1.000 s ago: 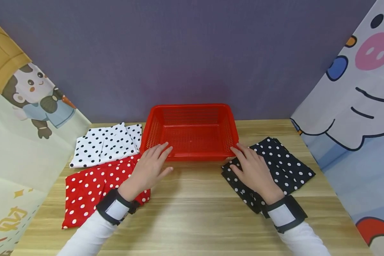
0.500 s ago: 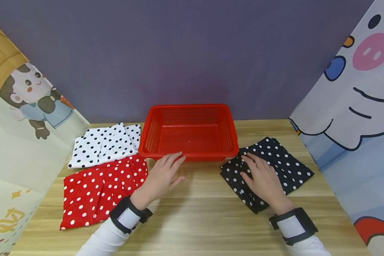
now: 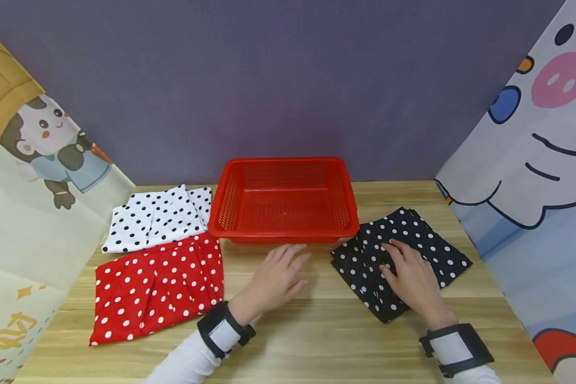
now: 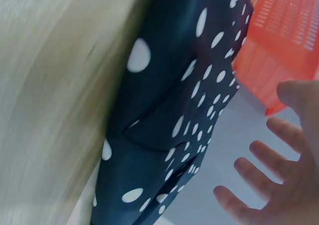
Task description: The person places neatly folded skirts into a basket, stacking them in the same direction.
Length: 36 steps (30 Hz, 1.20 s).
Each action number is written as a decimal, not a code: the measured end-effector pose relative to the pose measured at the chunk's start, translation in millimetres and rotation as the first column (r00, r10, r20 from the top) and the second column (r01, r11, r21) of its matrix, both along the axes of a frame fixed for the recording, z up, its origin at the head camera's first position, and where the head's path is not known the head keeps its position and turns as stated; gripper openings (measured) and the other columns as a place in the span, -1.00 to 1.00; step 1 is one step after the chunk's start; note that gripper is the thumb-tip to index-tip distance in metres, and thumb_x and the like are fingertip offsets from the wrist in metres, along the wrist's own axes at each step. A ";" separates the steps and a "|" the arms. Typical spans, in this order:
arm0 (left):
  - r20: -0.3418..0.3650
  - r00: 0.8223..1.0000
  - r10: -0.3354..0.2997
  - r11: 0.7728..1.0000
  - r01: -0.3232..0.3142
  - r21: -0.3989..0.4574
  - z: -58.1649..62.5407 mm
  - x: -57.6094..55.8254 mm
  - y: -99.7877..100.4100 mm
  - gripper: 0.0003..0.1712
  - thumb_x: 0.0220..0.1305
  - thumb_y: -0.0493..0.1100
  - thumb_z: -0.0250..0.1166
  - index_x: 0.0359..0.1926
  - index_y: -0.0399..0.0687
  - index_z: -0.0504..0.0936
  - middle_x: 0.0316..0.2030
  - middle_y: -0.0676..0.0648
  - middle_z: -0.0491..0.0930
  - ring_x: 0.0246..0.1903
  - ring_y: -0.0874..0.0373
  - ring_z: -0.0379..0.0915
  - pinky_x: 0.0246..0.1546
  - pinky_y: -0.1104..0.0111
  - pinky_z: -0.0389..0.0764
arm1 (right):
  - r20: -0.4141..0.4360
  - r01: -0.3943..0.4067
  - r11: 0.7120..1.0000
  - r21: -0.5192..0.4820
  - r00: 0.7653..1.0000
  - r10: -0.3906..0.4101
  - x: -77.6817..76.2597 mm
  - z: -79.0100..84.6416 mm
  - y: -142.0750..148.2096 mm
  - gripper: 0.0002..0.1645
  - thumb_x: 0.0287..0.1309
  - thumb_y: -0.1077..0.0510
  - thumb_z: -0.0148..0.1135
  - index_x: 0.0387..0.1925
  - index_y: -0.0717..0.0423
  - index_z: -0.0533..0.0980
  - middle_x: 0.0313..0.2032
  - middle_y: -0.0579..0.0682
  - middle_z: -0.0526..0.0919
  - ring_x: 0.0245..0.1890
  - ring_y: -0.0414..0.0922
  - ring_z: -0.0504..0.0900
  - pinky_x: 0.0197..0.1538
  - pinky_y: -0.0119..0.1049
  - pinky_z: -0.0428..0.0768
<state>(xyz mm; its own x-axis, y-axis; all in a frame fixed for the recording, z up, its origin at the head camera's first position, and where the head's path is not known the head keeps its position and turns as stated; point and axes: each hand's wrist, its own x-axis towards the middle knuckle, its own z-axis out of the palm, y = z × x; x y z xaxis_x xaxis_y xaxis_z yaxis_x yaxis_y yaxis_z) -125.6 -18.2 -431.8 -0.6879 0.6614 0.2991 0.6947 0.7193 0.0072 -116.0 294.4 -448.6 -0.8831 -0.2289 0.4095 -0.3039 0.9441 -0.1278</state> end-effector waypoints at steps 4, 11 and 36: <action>-0.002 0.999 -0.036 0.999 0.036 -0.020 -10.6 -1.2 19.6 -0.39 0.20 0.14 0.16 0.20 -0.02 0.38 0.22 -0.08 0.29 0.18 0.04 0.21 0.20 0.20 0.29 | 0.026 0.046 0.999 0.007 0.999 -0.046 -3.1 -2.7 7.4 -0.38 -0.16 0.18 0.39 0.02 0.23 0.43 0.06 0.34 0.41 -0.06 0.32 0.42 -0.20 0.28 0.40; 0.038 0.997 -0.070 0.994 0.073 -0.080 -25.4 -3.6 52.8 -0.42 0.22 0.16 0.11 0.21 0.03 0.39 0.19 -0.01 0.30 0.20 0.08 0.21 0.21 0.24 0.28 | 0.116 0.114 0.993 0.022 0.986 -0.116 -9.6 -10.8 20.5 -0.40 -0.10 0.16 0.35 0.03 0.24 0.39 0.10 0.40 0.32 -0.01 0.40 0.32 -0.22 0.36 0.34; 0.216 0.972 -0.090 0.957 0.144 -0.253 -42.7 5.0 75.1 -0.35 0.29 0.21 0.00 0.34 0.15 0.22 0.30 0.10 0.24 0.29 0.13 0.14 0.26 0.24 0.19 | 0.409 0.188 0.977 0.101 0.887 -0.213 -6.2 -25.8 26.2 -0.34 0.10 0.00 0.16 0.15 0.28 0.29 0.14 0.49 0.20 0.05 0.50 0.21 -0.14 0.48 0.24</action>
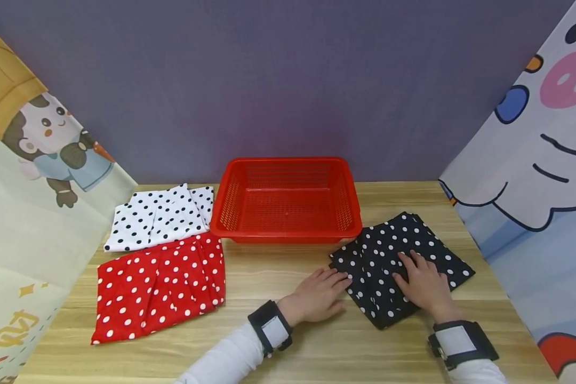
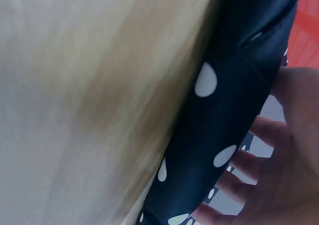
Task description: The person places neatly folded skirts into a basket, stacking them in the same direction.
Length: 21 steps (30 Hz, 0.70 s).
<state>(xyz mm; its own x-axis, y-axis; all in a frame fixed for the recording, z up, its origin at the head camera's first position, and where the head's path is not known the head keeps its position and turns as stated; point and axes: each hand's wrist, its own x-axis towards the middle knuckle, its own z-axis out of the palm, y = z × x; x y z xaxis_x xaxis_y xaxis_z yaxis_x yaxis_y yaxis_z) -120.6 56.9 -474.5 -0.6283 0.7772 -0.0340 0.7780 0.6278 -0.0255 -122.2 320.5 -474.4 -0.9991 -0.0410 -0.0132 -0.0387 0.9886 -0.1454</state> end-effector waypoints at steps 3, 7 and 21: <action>-0.013 1.000 0.001 1.000 -0.001 -0.004 0.0 0.9 -2.6 -0.37 0.28 0.20 0.01 0.32 0.14 0.25 0.27 0.11 0.28 0.25 0.13 0.19 0.25 0.24 0.21 | -0.007 -0.016 1.000 0.003 1.000 0.016 4.8 -0.2 -3.2 -0.34 0.09 -0.01 0.17 0.15 0.28 0.30 0.13 0.49 0.22 0.03 0.50 0.23 -0.15 0.48 0.26; -0.002 1.000 0.008 1.000 -0.008 0.002 0.4 2.2 -8.8 -0.38 0.26 0.20 0.03 0.29 0.14 0.29 0.24 0.11 0.31 0.23 0.14 0.21 0.24 0.23 0.23 | -0.007 -0.044 0.999 0.020 0.999 0.044 12.0 0.2 -7.0 -0.33 0.08 -0.03 0.18 0.15 0.27 0.32 0.10 0.48 0.25 -0.01 0.49 0.28 -0.19 0.45 0.31; 0.073 0.996 0.055 0.997 -0.059 0.045 6.2 10.0 -40.9 -0.43 0.29 0.15 0.04 0.27 0.09 0.33 0.14 0.06 0.37 0.17 0.11 0.27 0.21 0.20 0.27 | -0.110 -0.127 0.989 0.073 0.985 0.135 42.1 1.9 -35.1 -0.35 -0.03 -0.08 0.31 0.06 0.21 0.46 -0.06 0.39 0.42 -0.22 0.31 0.47 -0.30 0.20 0.49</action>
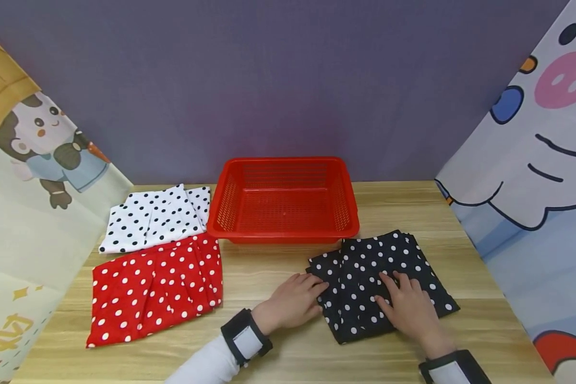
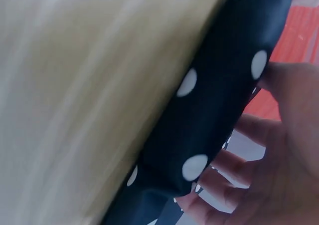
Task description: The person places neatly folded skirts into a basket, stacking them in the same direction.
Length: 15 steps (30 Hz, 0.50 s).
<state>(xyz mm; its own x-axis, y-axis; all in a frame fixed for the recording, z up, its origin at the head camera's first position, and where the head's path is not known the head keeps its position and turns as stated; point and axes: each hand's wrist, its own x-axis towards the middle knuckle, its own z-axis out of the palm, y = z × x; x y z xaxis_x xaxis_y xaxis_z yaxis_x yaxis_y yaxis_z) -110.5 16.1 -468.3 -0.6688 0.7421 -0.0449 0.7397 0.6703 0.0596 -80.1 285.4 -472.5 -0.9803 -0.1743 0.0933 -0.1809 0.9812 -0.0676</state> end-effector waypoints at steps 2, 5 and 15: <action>0.009 1.000 0.015 1.000 -0.015 0.004 1.5 1.7 -4.1 -0.43 0.29 0.15 0.03 0.27 0.09 0.34 0.12 0.04 0.38 0.16 0.10 0.27 0.22 0.20 0.26 | -0.032 -0.021 1.000 0.000 0.999 0.021 3.6 -0.3 -5.2 -0.35 -0.06 -0.07 0.33 0.03 0.20 0.48 -0.10 0.37 0.45 -0.27 0.26 0.50 -0.33 0.14 0.52; 0.011 0.999 0.030 0.999 -0.031 0.019 2.5 4.3 -9.7 -0.45 0.30 0.15 0.04 0.25 0.08 0.36 0.10 0.03 0.38 0.15 0.09 0.28 0.21 0.20 0.27 | -0.053 -0.033 0.999 0.010 0.998 0.033 8.0 0.0 -12.2 -0.36 -0.10 -0.06 0.37 0.01 0.19 0.50 -0.13 0.34 0.46 -0.31 0.20 0.51 -0.36 0.08 0.53; 0.048 0.994 0.101 0.991 -0.105 0.088 -2.2 12.5 -26.5 -0.47 0.28 0.16 0.06 0.18 0.03 0.45 0.09 -0.04 0.34 0.17 0.06 0.23 0.21 0.16 0.25 | -0.044 -0.064 0.998 0.003 0.997 0.064 15.3 4.1 -26.9 -0.41 -0.12 -0.07 0.37 -0.03 0.12 0.53 -0.20 0.21 0.49 -0.37 0.07 0.51 -0.42 -0.05 0.53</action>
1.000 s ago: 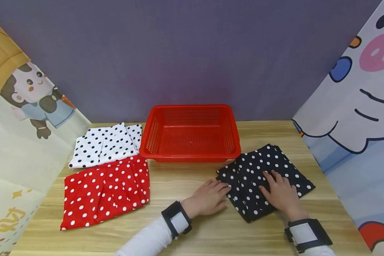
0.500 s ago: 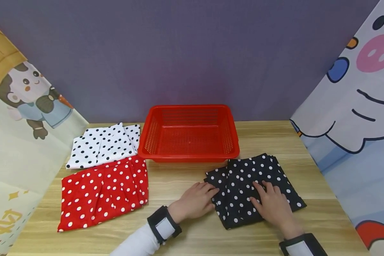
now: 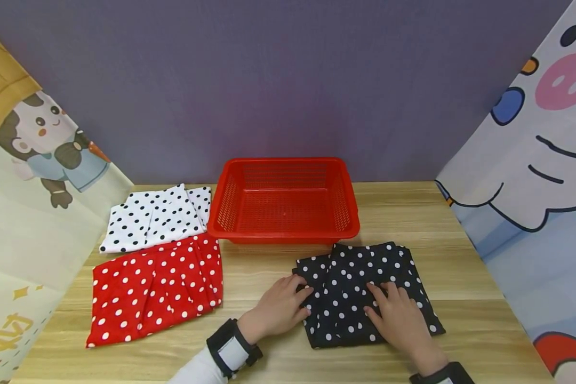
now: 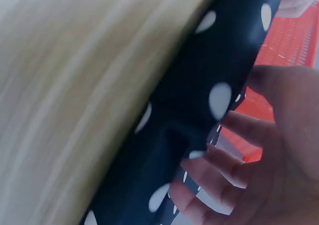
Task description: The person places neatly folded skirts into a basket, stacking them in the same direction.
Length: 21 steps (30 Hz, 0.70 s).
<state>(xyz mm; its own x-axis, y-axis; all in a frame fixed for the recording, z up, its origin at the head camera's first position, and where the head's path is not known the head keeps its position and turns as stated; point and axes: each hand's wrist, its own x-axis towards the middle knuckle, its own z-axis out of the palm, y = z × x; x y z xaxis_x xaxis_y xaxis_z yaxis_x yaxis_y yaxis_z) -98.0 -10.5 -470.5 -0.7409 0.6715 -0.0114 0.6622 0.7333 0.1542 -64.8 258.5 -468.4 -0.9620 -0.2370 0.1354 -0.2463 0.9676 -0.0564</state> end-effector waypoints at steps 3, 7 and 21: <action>0.013 1.000 0.020 1.000 -0.020 0.017 0.0 1.7 -7.6 -0.48 0.28 0.15 0.06 0.16 0.01 0.47 0.08 -0.05 0.35 0.17 0.05 0.23 0.22 0.14 0.24 | 0.019 -0.018 0.999 -0.035 1.000 0.019 1.0 3.3 -4.3 -0.44 -0.09 -0.05 0.35 -0.03 0.13 0.53 -0.23 0.14 0.51 -0.36 0.02 0.53 -0.38 -0.07 0.54; 0.028 0.999 0.035 0.999 -0.036 0.040 1.3 3.9 -18.5 -0.49 0.28 0.14 0.06 0.14 -0.01 0.50 0.08 -0.07 0.36 0.16 0.05 0.24 0.22 0.13 0.23 | -0.008 -0.034 0.996 -0.085 0.999 0.033 1.1 7.7 -6.7 -0.46 -0.08 0.00 0.36 -0.03 0.15 0.52 -0.25 0.09 0.53 -0.33 0.00 0.53 -0.28 -0.03 0.55; 0.081 0.993 0.087 0.992 -0.093 0.083 1.0 8.8 -49.1 -0.50 0.26 0.12 0.11 0.11 -0.04 0.52 0.07 -0.09 0.36 0.11 0.04 0.29 0.21 0.09 0.25 | -0.060 0.122 0.982 -0.143 0.990 -0.131 1.8 3.4 -6.2 -0.43 -0.06 0.08 0.34 0.00 0.28 0.46 -0.01 0.35 0.41 -0.10 0.30 0.44 -0.18 0.21 0.45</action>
<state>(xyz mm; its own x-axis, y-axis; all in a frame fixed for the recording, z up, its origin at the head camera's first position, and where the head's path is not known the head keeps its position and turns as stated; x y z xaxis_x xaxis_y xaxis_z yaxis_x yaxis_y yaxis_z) -89.2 -59.6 -469.5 -0.7976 0.6030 -0.0161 0.5777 0.7712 0.2676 -63.0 252.3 -465.0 -0.9703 -0.0881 0.2252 -0.1302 0.9751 -0.1797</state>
